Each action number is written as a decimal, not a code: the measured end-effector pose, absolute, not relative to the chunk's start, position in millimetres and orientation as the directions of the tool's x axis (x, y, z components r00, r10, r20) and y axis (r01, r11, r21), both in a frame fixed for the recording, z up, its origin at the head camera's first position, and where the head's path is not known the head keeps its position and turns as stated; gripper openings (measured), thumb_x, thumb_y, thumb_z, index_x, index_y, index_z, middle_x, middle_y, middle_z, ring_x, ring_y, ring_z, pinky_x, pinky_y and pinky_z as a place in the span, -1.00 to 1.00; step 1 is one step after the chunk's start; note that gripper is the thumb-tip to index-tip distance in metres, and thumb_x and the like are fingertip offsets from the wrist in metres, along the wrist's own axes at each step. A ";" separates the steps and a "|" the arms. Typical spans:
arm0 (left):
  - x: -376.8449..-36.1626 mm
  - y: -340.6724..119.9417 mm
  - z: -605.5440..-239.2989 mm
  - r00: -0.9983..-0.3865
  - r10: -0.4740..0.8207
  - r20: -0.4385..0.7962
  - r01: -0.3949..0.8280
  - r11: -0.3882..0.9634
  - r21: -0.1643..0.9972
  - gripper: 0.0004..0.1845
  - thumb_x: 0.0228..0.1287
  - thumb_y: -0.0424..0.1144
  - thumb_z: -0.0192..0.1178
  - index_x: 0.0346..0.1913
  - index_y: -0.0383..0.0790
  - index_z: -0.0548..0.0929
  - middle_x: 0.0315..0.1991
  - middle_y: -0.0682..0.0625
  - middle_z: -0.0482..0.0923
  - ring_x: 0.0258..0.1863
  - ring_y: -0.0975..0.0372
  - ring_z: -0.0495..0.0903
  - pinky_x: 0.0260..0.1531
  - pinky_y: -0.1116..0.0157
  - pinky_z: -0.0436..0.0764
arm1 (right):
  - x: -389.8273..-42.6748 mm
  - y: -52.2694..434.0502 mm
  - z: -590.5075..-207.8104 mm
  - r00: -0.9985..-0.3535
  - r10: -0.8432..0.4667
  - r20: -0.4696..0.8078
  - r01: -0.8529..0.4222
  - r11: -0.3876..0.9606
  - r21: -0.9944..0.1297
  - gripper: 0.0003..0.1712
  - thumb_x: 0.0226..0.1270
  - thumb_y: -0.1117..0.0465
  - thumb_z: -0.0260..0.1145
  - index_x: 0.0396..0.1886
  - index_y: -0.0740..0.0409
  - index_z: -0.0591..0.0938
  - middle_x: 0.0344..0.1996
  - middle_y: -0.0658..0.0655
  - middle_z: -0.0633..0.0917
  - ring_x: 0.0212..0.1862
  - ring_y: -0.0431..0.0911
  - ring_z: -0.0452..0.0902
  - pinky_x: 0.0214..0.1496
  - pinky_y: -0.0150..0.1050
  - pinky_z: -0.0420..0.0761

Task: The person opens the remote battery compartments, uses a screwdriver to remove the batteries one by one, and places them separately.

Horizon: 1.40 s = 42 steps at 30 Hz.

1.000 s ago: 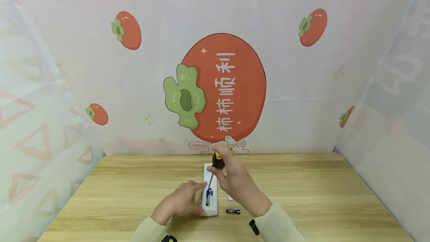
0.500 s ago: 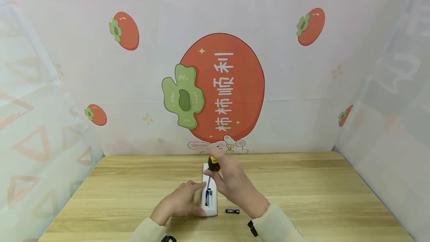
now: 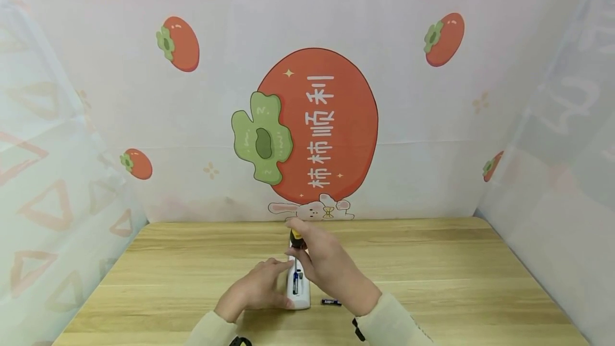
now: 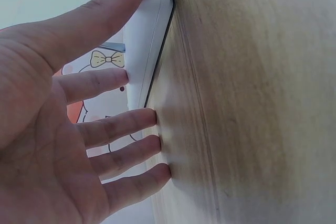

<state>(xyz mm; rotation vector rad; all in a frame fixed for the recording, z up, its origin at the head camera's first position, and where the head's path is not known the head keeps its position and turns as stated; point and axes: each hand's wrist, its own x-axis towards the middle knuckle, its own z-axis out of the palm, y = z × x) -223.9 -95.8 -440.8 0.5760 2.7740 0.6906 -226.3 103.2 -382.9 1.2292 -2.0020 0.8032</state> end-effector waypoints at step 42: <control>-221.2 -96.9 -442.7 -0.897 0.433 -0.093 0.325 0.787 0.525 -0.16 -0.05 -0.05 0.63 0.38 0.09 0.54 0.10 -0.16 0.51 0.05 -0.02 0.45 0.01 -0.11 0.57 | -212.3 101.2 -392.4 -0.237 -0.545 0.805 -0.943 0.328 -0.055 -0.65 0.54 0.15 0.18 0.14 0.28 0.44 -0.24 0.07 0.60 -0.30 -0.16 0.63 -0.15 -0.45 0.64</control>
